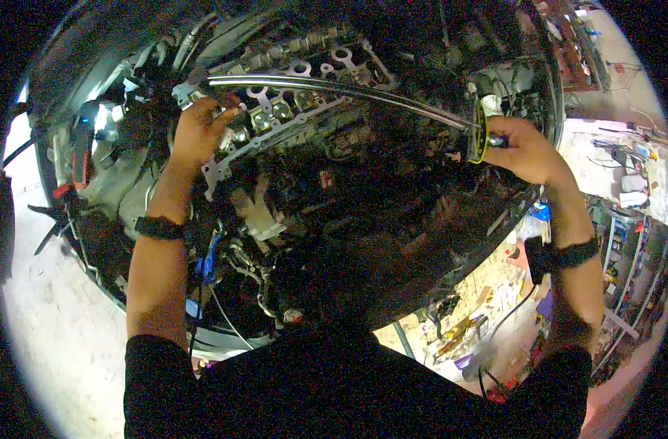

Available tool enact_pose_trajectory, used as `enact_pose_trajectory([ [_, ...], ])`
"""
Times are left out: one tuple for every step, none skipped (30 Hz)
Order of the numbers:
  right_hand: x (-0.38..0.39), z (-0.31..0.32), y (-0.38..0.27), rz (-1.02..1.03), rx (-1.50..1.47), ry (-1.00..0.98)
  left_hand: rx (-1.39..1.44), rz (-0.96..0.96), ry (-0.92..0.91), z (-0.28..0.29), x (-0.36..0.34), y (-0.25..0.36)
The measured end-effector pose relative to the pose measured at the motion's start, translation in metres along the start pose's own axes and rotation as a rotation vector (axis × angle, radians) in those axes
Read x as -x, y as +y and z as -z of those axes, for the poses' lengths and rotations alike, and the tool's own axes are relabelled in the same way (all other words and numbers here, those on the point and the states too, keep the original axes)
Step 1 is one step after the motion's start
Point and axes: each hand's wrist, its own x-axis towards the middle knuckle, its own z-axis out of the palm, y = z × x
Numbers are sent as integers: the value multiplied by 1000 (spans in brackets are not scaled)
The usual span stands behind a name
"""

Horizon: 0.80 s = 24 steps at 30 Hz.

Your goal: The recorder is using a torque wrench to tighten bolts on a cylinder head while repairing an automobile engine.

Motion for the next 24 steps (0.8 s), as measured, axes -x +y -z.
enact_pose_trajectory([
  [4, 2, -10, -116, -45, -139, -17, 71, 13, 0, 1, 3],
  [7, 3, -23, -231, -90, -278, -34, 144, 28, 1, 4, 7],
  [11, 2, -29, -344, -141, -426, -53, 225, 37, -2, 12, 7],
  [26, -6, -28, -345, -140, -439, 51, 288, 166, -7, 24, 2],
  [43, -22, -20, -345, -143, -452, -74, 376, 191, -11, 34, 0],
  [58, -37, -23, -371, -362, -503, -127, 560, 132, -12, 48, 5],
  [70, -53, -35, -390, -579, -557, -109, 592, 128, -17, 68, -9],
  [77, -62, -52, -375, -624, -555, -98, 629, 140, -18, 93, -36],
  [82, -73, -65, -364, -672, -556, -86, 670, 145, -21, 109, -52],
  [92, -86, -71, -362, -684, -520, 7, 688, 145, -26, 110, -48],
  [102, -102, -76, -361, -697, -482, 100, 704, 143, -35, 110, -43],
  [114, -118, -82, -392, -753, -450, 203, 712, 137, -42, 109, -38],
  [122, -139, -88, -442, -890, -442, 196, 726, 149, -43, 113, -43],
  [127, -160, -97, -472, -1019, -441, 184, 742, 171, -42, 118, -54],
  [133, -176, -109, -508, -1107, -429, 183, 749, 191, -40, 117, -59],
  [137, -186, -131, -453, -1287, -393, 146, 728, 189, -45, 110, -41],
  [141, -206, -144, -477, -1228, -398, 131, 733, 178, -43, 110, -38],
  [144, -222, -158, -506, -1160, -395, 127, 735, 169, -45, 108, -36],
  [142, -234, -178, -479, -1226, -366, 112, 743, 165, -43, 109, -36],
  [141, -244, -202, -459, -1293, -331, 99, 750, 141, -44, 109, -34],
  [138, -253, -220, -431, -1359, -297, 82, 755, 120, -42, 107, -30],
  [135, -261, -233, -444, -1395, -289, 64, 759, 101, -42, 106, -29],
  [134, -269, -244, -457, -1431, -281, 71, 762, 91, -41, 103, -30],
  [131, -278, -254, -471, -1465, -277, 78, 768, 82, -43, 104, -37],
])
